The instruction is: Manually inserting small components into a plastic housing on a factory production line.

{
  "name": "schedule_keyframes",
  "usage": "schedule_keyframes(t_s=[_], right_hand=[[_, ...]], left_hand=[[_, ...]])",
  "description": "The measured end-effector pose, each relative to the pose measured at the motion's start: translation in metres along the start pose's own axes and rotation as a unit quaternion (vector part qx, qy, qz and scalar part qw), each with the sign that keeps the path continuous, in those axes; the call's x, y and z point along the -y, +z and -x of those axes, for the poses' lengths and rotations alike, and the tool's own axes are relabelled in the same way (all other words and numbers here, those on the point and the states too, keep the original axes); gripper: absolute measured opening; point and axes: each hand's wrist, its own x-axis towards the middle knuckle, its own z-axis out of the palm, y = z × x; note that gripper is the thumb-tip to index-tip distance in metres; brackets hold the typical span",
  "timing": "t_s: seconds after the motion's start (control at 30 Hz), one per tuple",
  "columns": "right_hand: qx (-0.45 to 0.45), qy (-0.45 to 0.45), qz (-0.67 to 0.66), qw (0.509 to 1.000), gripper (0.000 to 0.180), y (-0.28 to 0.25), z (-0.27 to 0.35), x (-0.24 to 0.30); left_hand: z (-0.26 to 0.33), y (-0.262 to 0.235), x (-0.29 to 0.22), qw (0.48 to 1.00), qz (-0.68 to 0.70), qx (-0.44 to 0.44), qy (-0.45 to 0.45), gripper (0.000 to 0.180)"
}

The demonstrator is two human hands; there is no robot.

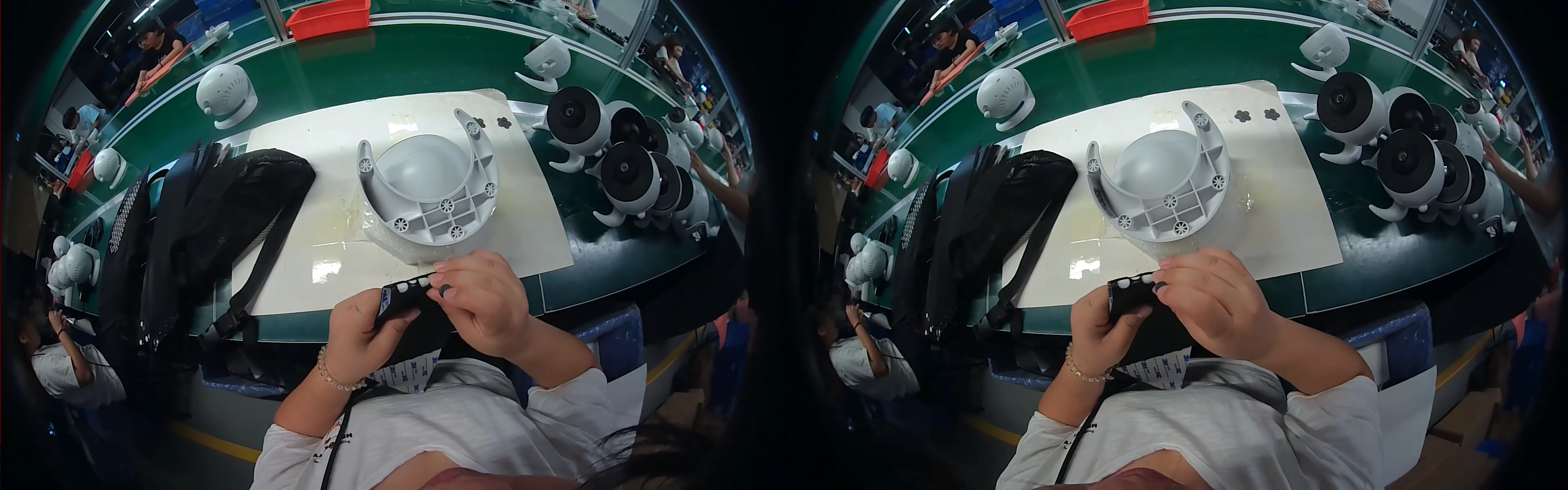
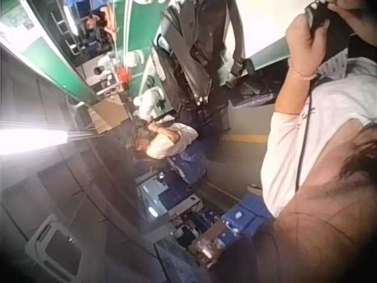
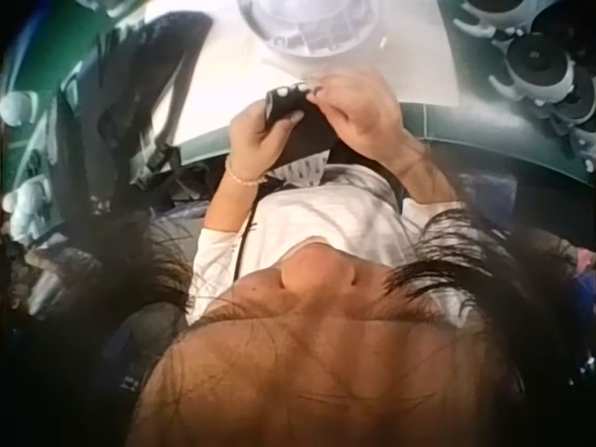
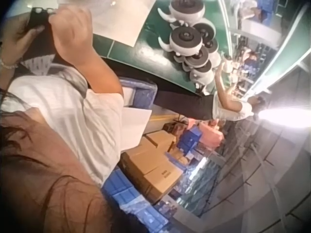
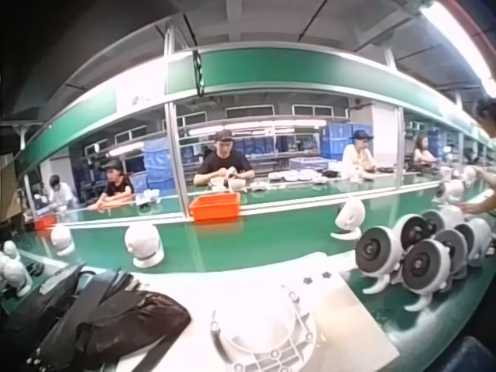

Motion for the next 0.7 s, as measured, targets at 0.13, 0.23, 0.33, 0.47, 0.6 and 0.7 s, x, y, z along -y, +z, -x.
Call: schedule_keyframes(t_s=[0.13, 0.23, 0.33, 0.47, 0.6, 0.7], right_hand=[[-0.018, -0.028, 0.029, 0.999, 0.042, 0.006, 0.005, -0.005], [0.015, -0.032, 0.014, 0.999, 0.048, 0.005, 0.007, 0.000], [-0.008, -0.023, -0.064, 0.998, 0.057, 0.001, 0.002, 0.001], [0.007, 0.058, -0.178, 0.982, 0.064, 0.004, -0.010, 0.008], [-0.016, 0.053, -0.139, 0.989, 0.058, 0.006, -0.012, 0.014], [-0.025, -0.032, -0.083, 0.996, 0.060, 0.006, -0.012, 0.015]], left_hand=[[0.003, 0.000, 0.000, 0.999, -0.006, 0.007, -0.050, 0.014], [0.002, 0.005, 0.001, 0.994, 0.070, -0.028, -0.075, 0.014], [0.004, -0.002, 0.005, 1.000, -0.001, -0.007, -0.029, 0.013], [-0.002, -0.001, -0.004, 1.000, 0.005, -0.003, 0.011, 0.012], [-0.004, -0.005, -0.007, 0.999, -0.022, 0.022, 0.041, 0.013], [-0.005, -0.008, -0.007, 0.998, -0.030, 0.043, 0.037, 0.013]])
